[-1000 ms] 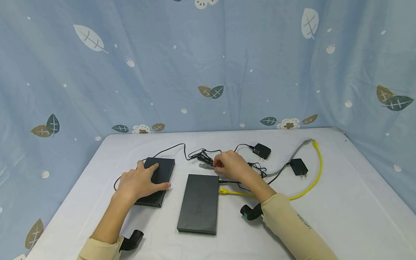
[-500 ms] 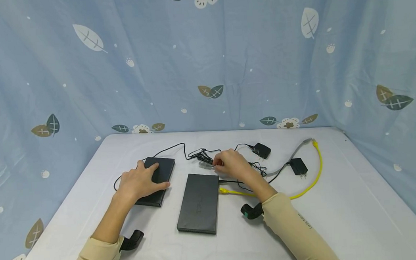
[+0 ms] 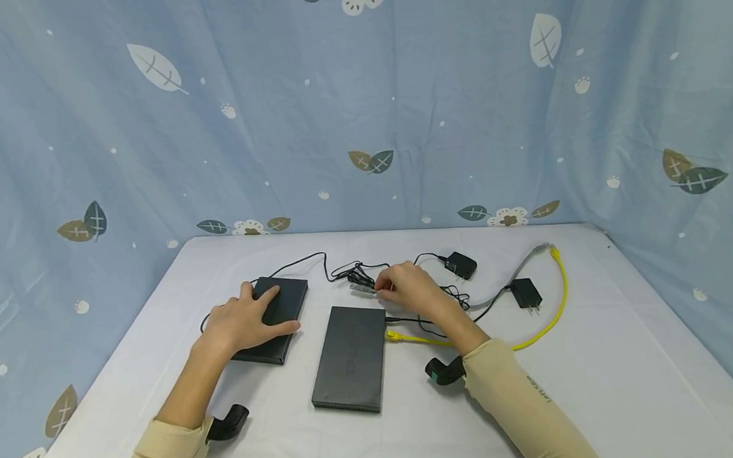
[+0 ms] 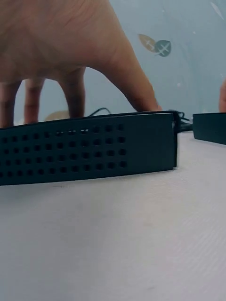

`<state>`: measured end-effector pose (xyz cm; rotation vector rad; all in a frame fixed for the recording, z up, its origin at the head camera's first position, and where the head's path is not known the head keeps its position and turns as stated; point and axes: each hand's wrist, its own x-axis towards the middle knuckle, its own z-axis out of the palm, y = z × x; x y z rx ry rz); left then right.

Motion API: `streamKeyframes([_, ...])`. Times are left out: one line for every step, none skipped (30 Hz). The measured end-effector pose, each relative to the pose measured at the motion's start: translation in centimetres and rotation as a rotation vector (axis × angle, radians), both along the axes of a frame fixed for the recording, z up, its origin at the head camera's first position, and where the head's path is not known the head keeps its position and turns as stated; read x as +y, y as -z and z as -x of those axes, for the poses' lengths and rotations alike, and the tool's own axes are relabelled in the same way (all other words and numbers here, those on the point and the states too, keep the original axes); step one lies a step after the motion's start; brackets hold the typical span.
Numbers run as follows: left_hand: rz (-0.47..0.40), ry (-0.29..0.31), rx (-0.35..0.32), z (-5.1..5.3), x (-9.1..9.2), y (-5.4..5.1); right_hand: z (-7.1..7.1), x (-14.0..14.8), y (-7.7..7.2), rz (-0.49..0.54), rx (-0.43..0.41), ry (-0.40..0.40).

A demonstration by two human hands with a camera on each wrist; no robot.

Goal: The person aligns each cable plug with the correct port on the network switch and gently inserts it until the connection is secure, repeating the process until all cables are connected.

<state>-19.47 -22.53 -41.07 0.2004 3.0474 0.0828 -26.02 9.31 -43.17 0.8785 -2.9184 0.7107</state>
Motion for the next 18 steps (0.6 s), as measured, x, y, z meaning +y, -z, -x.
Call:
streamKeyframes([-0.009, 0.002, -0.007, 0.0, -0.1, 0.0, 0.0, 0.0, 0.0, 0.002, -0.001, 0.0])
streamKeyframes([-0.023, 0.004, -0.011, -0.1, -0.2, 0.0, 0.0, 0.0, 0.0, 0.0, -0.002, 0.0])
streamKeyframes([-0.037, 0.005, -0.015, -0.1, -0.3, 0.0, -0.1, 0.0, 0.0, 0.0, -0.001, 0.001])
streamKeyframes([-0.055, 0.006, -0.015, -0.1, -0.4, 0.1, -0.1, 0.0, 0.0, 0.001, -0.003, 0.002])
streamKeyframes([-0.072, 0.008, -0.013, 0.0, -0.5, 0.2, -0.1, 0.0, 0.0, 0.002, -0.005, 0.002])
streamKeyframes([-0.093, 0.009, -0.013, 0.1, -0.6, 0.3, -0.2, 0.0, -0.1, 0.003, -0.004, 0.002])
streamKeyframes([-0.114, 0.014, -0.01, 0.1, -0.7, 0.5, -0.2, 0.0, -0.1, 0.006, -0.004, 0.0])
streamKeyframes([-0.136, 0.015, -0.006, 0.2, -0.8, 0.6, -0.2, 0.0, -0.1, 0.008, -0.006, 0.0])
streamKeyframes([-0.156, 0.013, -0.002, 0.3, -0.9, 0.8, -0.2, 0.0, -0.1, 0.009, -0.008, 0.0])
streamKeyframes([-0.176, 0.01, 0.002, 0.4, -1.0, 0.9, -0.2, 0.0, -0.1, 0.012, -0.009, 0.0])
streamKeyframes([-0.194, 0.007, 0.005, 0.5, -1.1, 1.1, -0.2, 0.0, -0.1, 0.013, -0.009, 0.001])
streamKeyframes([-0.208, 0.003, 0.011, 0.5, -1.1, 1.3, -0.2, 0.0, 0.0, 0.014, -0.009, 0.002])
streamKeyframes([-0.219, -0.003, 0.019, 0.6, -1.2, 1.4, -0.2, 0.0, 0.0, 0.017, -0.011, 0.002])
streamKeyframes([-0.224, -0.011, 0.025, 0.7, -1.2, 1.5, -0.1, 0.0, 0.0, 0.017, -0.01, 0.002])
streamKeyframes([-0.23, -0.015, 0.032, 0.8, -1.2, 1.6, -0.1, 0.0, 0.0, 0.02, -0.008, 0.001])
streamKeyframes([-0.229, -0.019, 0.039, 0.9, -1.2, 1.7, -0.1, 0.0, 0.0, 0.024, -0.005, 0.0])
streamKeyframes([-0.227, -0.021, 0.045, 1.0, -1.2, 1.8, -0.1, 0.1, 0.0, 0.026, -0.001, -0.001])
streamKeyframes([-0.223, -0.024, 0.049, 1.0, -1.2, 1.9, -0.1, 0.1, 0.0, 0.027, 0.002, -0.003])
